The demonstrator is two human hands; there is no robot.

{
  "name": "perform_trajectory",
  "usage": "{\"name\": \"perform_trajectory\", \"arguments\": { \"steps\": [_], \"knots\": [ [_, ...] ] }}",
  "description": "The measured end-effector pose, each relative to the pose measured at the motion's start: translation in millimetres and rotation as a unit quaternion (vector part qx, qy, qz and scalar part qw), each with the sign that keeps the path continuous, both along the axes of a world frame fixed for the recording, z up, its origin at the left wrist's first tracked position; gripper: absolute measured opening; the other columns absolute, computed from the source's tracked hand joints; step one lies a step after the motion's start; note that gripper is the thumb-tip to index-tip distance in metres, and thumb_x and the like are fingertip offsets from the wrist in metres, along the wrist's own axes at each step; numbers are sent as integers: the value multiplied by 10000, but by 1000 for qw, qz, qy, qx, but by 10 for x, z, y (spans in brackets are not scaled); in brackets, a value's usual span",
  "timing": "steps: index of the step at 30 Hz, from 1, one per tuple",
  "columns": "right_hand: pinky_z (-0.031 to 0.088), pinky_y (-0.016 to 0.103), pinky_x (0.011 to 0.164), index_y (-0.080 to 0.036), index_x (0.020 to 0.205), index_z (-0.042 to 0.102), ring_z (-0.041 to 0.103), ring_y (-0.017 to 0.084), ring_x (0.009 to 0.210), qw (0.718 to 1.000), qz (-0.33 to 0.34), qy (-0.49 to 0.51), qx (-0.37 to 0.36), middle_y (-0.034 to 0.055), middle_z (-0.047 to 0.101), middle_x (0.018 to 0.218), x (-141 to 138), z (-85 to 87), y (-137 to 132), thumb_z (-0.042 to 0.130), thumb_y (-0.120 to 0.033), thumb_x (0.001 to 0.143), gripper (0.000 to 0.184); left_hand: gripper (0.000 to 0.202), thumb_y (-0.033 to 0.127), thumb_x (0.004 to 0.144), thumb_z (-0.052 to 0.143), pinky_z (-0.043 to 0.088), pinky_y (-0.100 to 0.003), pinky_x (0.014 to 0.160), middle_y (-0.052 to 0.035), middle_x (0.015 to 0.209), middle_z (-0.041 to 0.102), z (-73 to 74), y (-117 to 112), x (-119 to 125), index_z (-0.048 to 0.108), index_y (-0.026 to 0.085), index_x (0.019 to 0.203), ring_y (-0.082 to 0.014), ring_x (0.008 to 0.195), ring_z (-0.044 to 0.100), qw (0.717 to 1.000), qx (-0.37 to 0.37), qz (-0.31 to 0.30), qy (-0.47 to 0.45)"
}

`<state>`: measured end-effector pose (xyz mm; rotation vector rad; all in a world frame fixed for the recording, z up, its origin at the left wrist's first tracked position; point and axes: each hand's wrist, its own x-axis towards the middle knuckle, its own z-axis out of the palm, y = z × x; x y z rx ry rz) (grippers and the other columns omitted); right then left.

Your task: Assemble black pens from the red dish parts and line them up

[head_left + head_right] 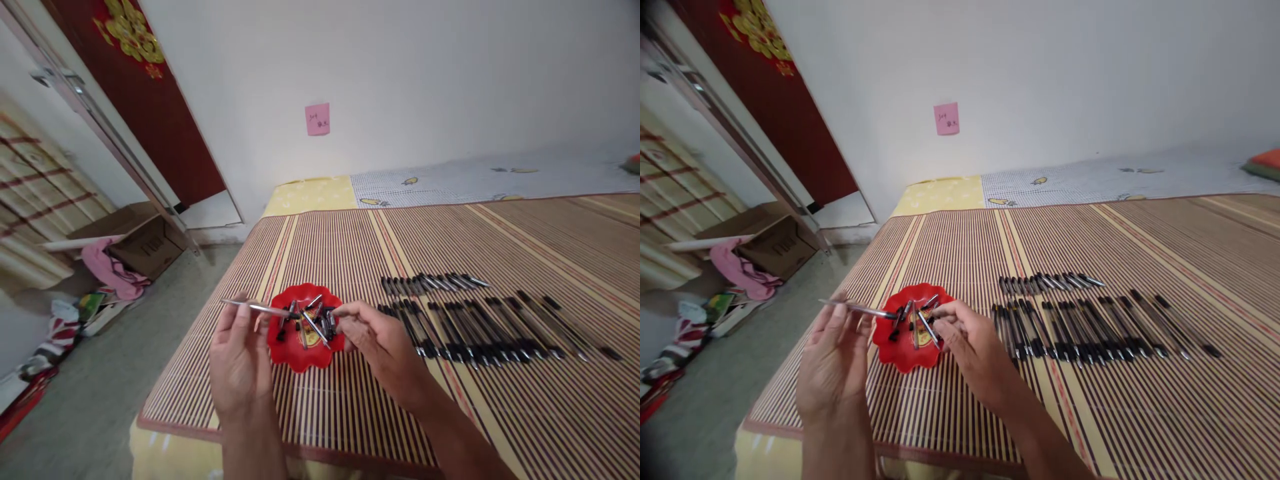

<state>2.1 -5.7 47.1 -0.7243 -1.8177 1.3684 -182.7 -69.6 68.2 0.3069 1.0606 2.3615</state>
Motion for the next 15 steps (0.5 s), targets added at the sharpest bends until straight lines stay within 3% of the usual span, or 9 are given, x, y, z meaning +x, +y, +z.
{"name": "perform_trajectory", "arguments": {
  "steps": [3,8,15],
  "knots": [
    [473,266,646,-199,1017,640,599,144,699,998,-30,-49,16,-2,642,790,-32,-84,73,554,-288,950,141,151,76,856,658,542,-183,656,3,798,642,-46,-44,-168,732,146,967,-78,681,618,996,6,62,-65],
    [476,303,745,-202,883,665,638,172,820,983,-13,-142,116,23,695,883,-211,-111,222,545,-140,907,137,138,55,888,602,511,-156,639,0,800,627,-131,-60,-288,706,145,902,-61,665,597,991,23,58,-117],
    [463,319,752,-184,887,731,650,218,891,920,16,-329,211,93,699,972,-513,-99,484,564,-66,870,206,129,42,878,608,532,-164,655,-20,857,634,-222,-48,-365,683,136,926,-70,700,591,986,27,58,-153]
  ]
}}
